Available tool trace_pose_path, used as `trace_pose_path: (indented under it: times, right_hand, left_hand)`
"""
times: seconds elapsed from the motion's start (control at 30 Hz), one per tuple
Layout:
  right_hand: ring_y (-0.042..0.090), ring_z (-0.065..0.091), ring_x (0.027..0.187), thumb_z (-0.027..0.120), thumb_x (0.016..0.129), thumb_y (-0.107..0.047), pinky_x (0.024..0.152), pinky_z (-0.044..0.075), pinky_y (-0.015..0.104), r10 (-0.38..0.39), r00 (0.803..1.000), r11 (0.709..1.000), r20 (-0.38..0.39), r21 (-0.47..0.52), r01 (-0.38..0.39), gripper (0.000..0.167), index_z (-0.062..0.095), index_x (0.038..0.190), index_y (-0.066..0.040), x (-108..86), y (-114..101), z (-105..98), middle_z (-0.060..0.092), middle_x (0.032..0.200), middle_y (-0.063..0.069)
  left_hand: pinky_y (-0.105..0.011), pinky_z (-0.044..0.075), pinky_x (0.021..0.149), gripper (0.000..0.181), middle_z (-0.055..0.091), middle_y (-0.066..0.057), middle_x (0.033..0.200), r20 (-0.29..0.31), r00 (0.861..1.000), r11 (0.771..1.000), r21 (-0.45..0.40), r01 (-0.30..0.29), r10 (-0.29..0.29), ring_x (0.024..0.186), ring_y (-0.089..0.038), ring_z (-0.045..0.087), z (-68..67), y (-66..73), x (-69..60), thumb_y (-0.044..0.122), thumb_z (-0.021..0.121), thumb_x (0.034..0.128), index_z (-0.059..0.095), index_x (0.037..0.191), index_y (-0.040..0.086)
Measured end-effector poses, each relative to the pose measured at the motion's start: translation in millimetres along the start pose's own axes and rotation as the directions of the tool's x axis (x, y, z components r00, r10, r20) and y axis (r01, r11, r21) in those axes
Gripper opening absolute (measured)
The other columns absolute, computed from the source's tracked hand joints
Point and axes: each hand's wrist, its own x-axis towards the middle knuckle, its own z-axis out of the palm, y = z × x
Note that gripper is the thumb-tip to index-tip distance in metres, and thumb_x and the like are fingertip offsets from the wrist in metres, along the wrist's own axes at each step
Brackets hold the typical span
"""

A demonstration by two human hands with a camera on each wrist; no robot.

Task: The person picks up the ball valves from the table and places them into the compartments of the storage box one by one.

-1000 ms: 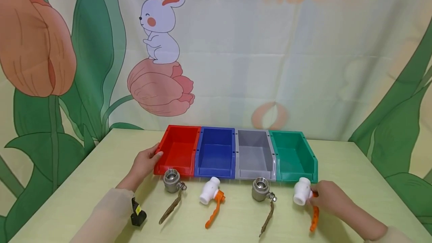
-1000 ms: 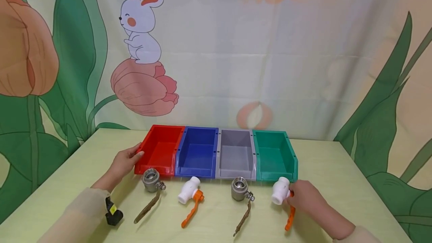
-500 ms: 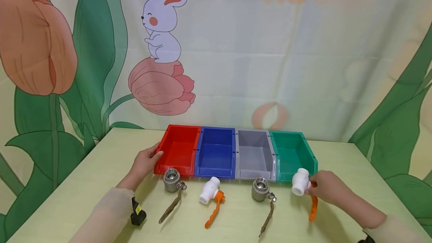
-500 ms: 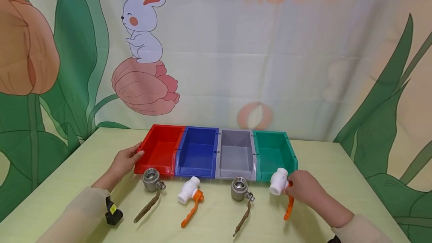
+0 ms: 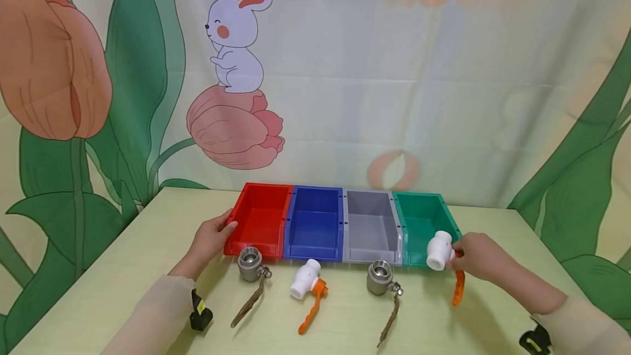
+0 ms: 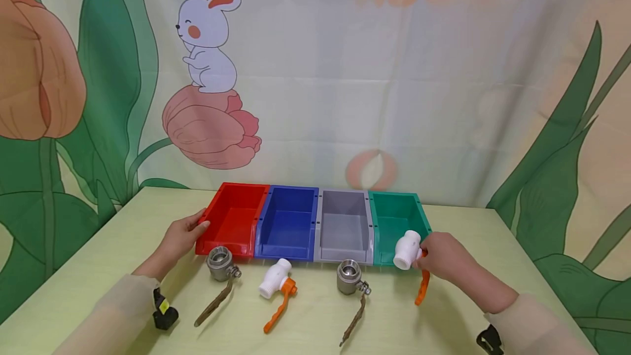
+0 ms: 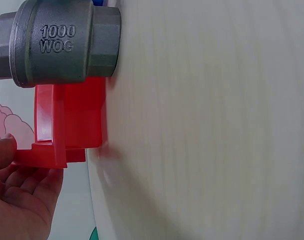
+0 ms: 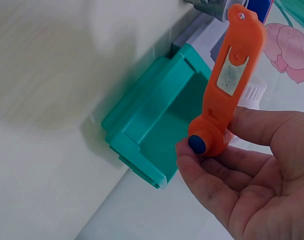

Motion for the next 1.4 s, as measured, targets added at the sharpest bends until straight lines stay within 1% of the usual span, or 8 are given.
trace_pose_path:
  times: [0.2,0.37,0.57,0.8,1.0,1.13,1.23,1.4]
  right_hand:
    - [0.016,0.047,0.064,0.075,0.088,-0.008,0.058,0.039,0.026,-0.014,1.0,1.0,0.004,-0.002,0.014,0.017,0.07,0.075,0.001,3.5,-1.8,-9.6,0.058,0.065,0.002]
    - [0.016,0.047,0.062,0.076,0.088,-0.01,0.058,0.038,0.026,-0.014,1.0,1.0,0.005,-0.016,0.014,0.02,0.069,0.073,0.001,6.8,-3.8,-17.2,0.057,0.063,0.002]
    - [0.017,0.049,0.064,0.076,0.088,-0.011,0.059,0.041,0.026,-0.009,1.0,1.0,0.011,-0.024,0.01,0.018,0.072,0.081,0.005,14.5,-3.9,-25.0,0.062,0.067,0.005]
    - [0.016,0.045,0.062,0.076,0.088,-0.014,0.058,0.036,0.026,-0.028,1.0,0.999,-0.001,-0.041,0.028,0.021,0.07,0.075,0.001,25.2,1.7,-31.6,0.055,0.063,0.001]
    - [0.014,0.043,0.06,0.074,0.089,-0.015,0.058,0.034,0.025,-0.051,0.999,0.998,0.007,-0.049,0.051,0.024,0.066,0.071,-0.001,33.4,4.8,-38.8,0.049,0.06,-0.002]
    - [0.016,0.046,0.063,0.074,0.089,-0.014,0.059,0.037,0.025,-0.03,0.999,0.999,0.033,-0.039,0.031,0.021,0.07,0.078,0.002,37.4,2.8,-43.3,0.057,0.064,0.002]
    - [0.017,0.047,0.065,0.074,0.09,-0.014,0.059,0.037,0.026,-0.017,0.999,0.999,0.041,-0.031,0.018,0.02,0.071,0.082,0.004,41.1,1.4,-45.2,0.058,0.065,0.004]
    - [0.016,0.045,0.062,0.074,0.089,-0.014,0.058,0.036,0.025,-0.011,0.999,0.999,0.047,-0.048,0.013,0.021,0.07,0.077,0.003,49.6,2.9,-46.2,0.052,0.062,0.0]
  left_hand:
    - [-0.052,0.047,0.112,0.058,0.037,-0.029,0.161,0.0,1.0,1.0,-0.003,0.012,-0.012,0.143,-0.049,0.045,0.4,0.6,-1.0,0.021,0.048,0.109,0.027,0.16,0.006]
    - [-0.052,0.047,0.112,0.058,0.037,-0.029,0.161,-0.002,1.0,1.0,0.005,0.011,-0.011,0.144,-0.048,0.045,0.0,0.9,-1.2,0.021,0.049,0.109,0.026,0.16,0.005]
    - [-0.052,0.047,0.112,0.058,0.037,-0.029,0.161,-0.004,1.0,1.0,0.013,0.002,-0.002,0.143,-0.049,0.045,0.0,1.3,-1.6,0.021,0.049,0.1089,0.026,0.16,0.005]
    - [-0.052,0.048,0.111,0.058,0.038,-0.029,0.16,-0.007,1.0,1.0,0.009,-0.008,0.008,0.143,-0.049,0.046,1.0,-1.4,0.3,0.021,0.049,0.1089,0.027,0.16,0.004]
    - [-0.051,0.047,0.111,0.058,0.038,-0.028,0.161,-0.009,1.0,1.0,0.003,0.002,-0.002,0.144,-0.048,0.045,1.5,-3.7,1.4,0.021,0.049,0.109,0.027,0.16,0.005]
    - [-0.05,0.048,0.11,0.058,0.038,-0.028,0.161,-0.007,1.0,1.0,-0.004,0.006,-0.006,0.143,-0.048,0.046,1.9,-4.0,1.3,0.021,0.049,0.109,0.027,0.16,0.005]
    - [-0.051,0.048,0.11,0.058,0.038,-0.028,0.16,-0.005,1.0,1.0,-0.004,0.002,-0.002,0.143,-0.048,0.046,1.2,-3.1,1.0,0.021,0.049,0.109,0.027,0.16,0.005]
    - [-0.051,0.048,0.11,0.058,0.038,-0.029,0.16,-0.004,1.0,1.0,0.003,-0.004,0.004,0.142,-0.049,0.046,0.0,-2.0,0.9,0.021,0.049,0.109,0.027,0.16,0.004]
